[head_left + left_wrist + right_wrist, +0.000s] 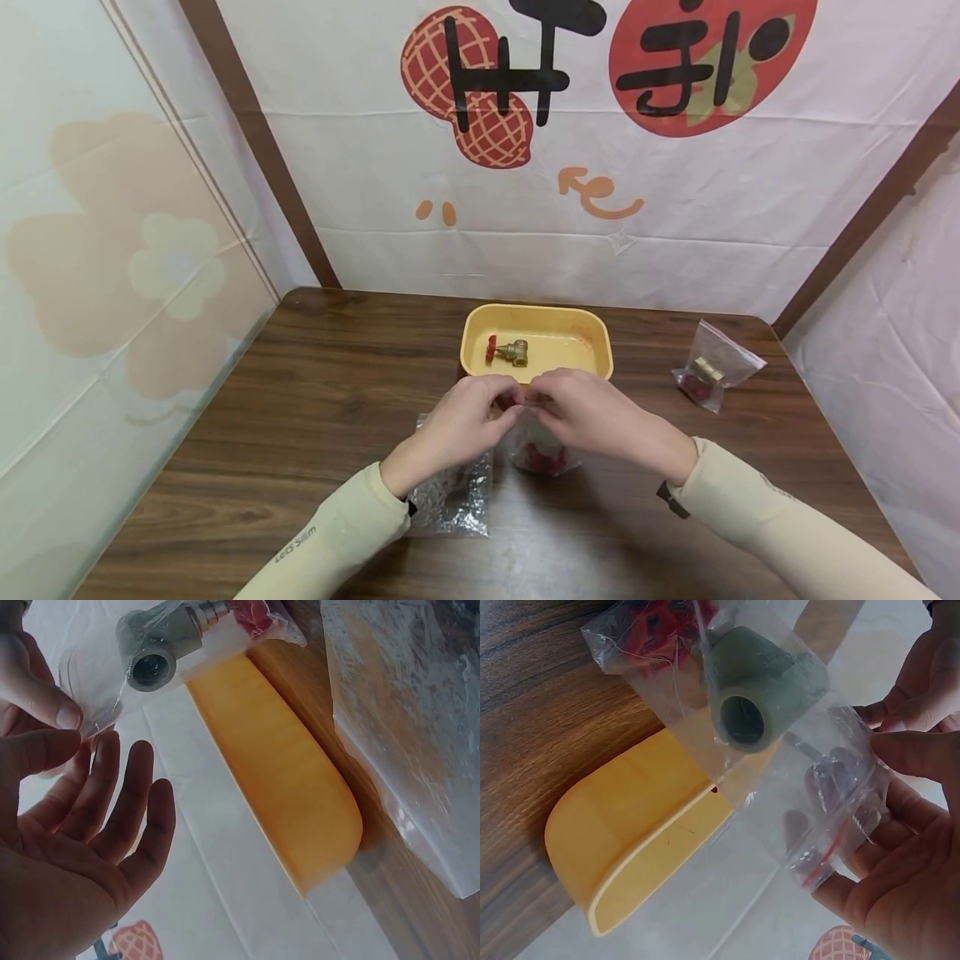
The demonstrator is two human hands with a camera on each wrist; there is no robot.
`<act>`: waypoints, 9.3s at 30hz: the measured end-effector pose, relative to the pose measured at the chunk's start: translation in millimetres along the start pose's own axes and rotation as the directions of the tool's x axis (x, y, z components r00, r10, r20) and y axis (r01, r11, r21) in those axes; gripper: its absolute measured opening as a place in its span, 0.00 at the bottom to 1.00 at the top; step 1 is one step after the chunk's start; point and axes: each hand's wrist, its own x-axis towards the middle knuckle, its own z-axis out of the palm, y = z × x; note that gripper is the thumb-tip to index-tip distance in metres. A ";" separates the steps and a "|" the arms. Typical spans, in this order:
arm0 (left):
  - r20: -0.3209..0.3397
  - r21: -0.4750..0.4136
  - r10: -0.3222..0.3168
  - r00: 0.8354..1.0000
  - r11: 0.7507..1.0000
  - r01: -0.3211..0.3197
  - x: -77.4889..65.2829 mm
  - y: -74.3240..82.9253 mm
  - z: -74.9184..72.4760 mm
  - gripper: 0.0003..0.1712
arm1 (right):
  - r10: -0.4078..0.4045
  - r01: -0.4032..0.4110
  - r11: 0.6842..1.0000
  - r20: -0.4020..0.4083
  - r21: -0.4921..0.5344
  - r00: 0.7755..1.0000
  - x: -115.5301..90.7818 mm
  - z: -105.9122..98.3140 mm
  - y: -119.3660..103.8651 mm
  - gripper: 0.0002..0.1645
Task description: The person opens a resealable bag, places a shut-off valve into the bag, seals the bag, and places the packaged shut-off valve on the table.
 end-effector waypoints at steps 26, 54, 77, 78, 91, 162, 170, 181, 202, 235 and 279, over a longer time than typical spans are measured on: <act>-0.072 0.093 0.026 0.997 0.995 -0.019 -5.4 -2.8 8.6 0.05 | 0.011 -0.012 0.999 -0.010 -0.032 1.000 0.7 4.6 3.0 0.04; -0.138 0.155 0.198 0.970 0.972 -0.176 -4.3 -7.5 3.1 0.04 | -0.034 0.034 0.999 -0.003 0.003 0.999 -8.2 -0.6 12.7 0.06; -0.069 0.179 0.237 0.969 0.958 -0.222 -2.0 -13.0 1.9 0.05 | -0.037 0.037 0.999 0.025 0.012 0.999 -15.4 -5.4 20.2 0.06; -0.066 0.171 0.230 0.971 0.961 -0.216 -1.8 -13.2 1.7 0.06 | -0.035 0.035 0.999 0.025 0.015 0.999 -15.6 -5.3 20.7 0.06; -0.099 -0.055 0.141 0.985 0.988 -0.147 0.3 -13.6 4.7 0.06 | -0.037 0.037 0.992 0.004 0.124 0.999 -9.2 3.3 20.5 0.07; -0.135 -0.140 0.063 0.989 0.987 -0.082 1.4 -15.6 14.0 0.05 | -0.039 0.044 0.984 -0.034 0.171 0.999 -12.9 4.1 25.7 0.05; -0.120 -0.145 0.042 0.992 0.988 -0.060 1.3 -15.7 13.1 0.05 | -0.026 0.029 0.982 -0.022 0.185 0.999 -15.1 1.9 27.3 0.05; -0.114 -0.114 0.042 0.993 0.992 -0.055 1.6 -15.1 11.0 0.05 | -0.006 0.007 0.987 -0.010 0.158 1.000 -18.4 -0.2 29.4 0.06; -0.120 -0.104 0.030 0.992 0.994 -0.043 1.3 -15.2 10.7 0.06 | -0.018 0.020 0.988 -0.017 0.150 1.000 -24.8 -1.7 33.2 0.08; -0.126 -0.095 0.024 0.992 0.995 -0.037 0.8 -15.8 9.6 0.06 | 0.103 -0.104 0.964 0.016 0.246 0.995 -35.3 -5.5 40.6 0.10; -0.126 -0.089 0.025 0.992 0.995 -0.036 1.2 -16.3 9.3 0.05 | 0.131 -0.134 0.971 0.028 0.200 0.991 -62.5 -16.4 46.0 0.12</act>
